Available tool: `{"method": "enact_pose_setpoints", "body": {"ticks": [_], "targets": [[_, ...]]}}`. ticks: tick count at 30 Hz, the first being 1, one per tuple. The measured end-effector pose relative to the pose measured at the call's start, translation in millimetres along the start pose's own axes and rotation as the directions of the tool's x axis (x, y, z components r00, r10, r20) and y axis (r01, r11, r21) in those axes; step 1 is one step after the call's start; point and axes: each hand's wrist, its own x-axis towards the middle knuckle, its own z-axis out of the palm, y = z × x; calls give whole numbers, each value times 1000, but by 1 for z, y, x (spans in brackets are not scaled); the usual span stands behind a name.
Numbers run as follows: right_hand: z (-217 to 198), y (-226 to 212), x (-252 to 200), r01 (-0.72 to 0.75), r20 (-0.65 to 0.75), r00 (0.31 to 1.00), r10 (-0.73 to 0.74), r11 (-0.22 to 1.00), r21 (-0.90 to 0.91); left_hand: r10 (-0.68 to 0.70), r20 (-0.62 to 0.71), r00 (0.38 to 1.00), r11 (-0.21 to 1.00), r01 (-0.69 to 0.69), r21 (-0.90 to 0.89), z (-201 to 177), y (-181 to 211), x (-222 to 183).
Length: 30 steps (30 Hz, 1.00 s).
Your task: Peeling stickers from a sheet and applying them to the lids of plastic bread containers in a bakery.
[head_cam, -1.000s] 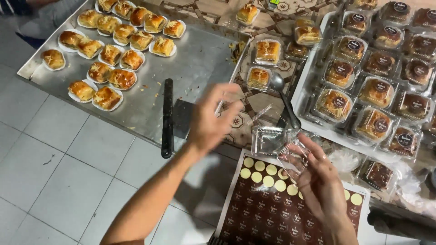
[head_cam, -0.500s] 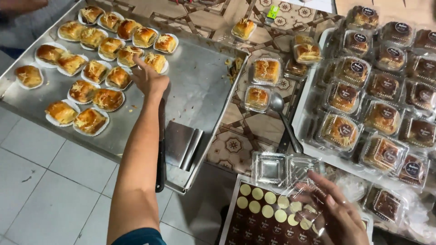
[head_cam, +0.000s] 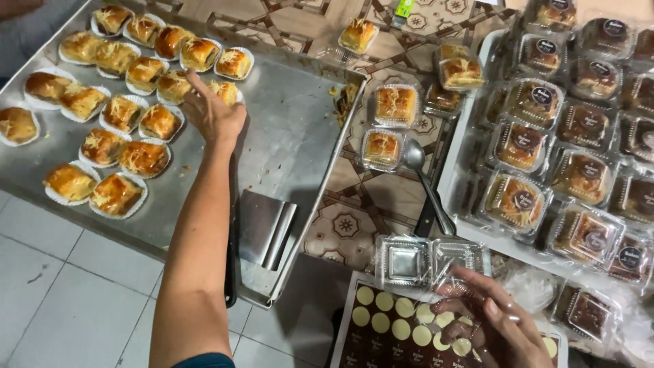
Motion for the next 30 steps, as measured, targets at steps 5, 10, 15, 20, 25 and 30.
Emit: {"method": "enact_pose_setpoints", "body": {"ticks": [5, 10, 15, 20, 25, 30], "targets": [[-22, 18, 8, 145, 247, 957, -150, 989, 38, 140, -125, 982, 990, -143, -16, 7, -1, 4], [8, -14, -18, -55, 20, 998, 54, 995, 77, 67, -57, 996, 961, -80, -266, -12, 9, -12], [-7, 0, -11, -28, 90, 996, 16, 991, 130, 292, -85, 953, 847, -298, -439, -28, 3, -46], [-20, 20, 1, 311, 339, 872, -353, 934, 174, 493, 168, 854, 739, -309, -598, -127, 70, -187], [-15, 25, -10, 256, 318, 888, -333, 931, 261, 707, 220, 672, 571, -360, -738, -146, 89, -322], [-16, 33, -17, 193, 280, 911, -304, 911, 364, 870, 105, 482, 397, -557, -730, -127, 84, -422]]}}
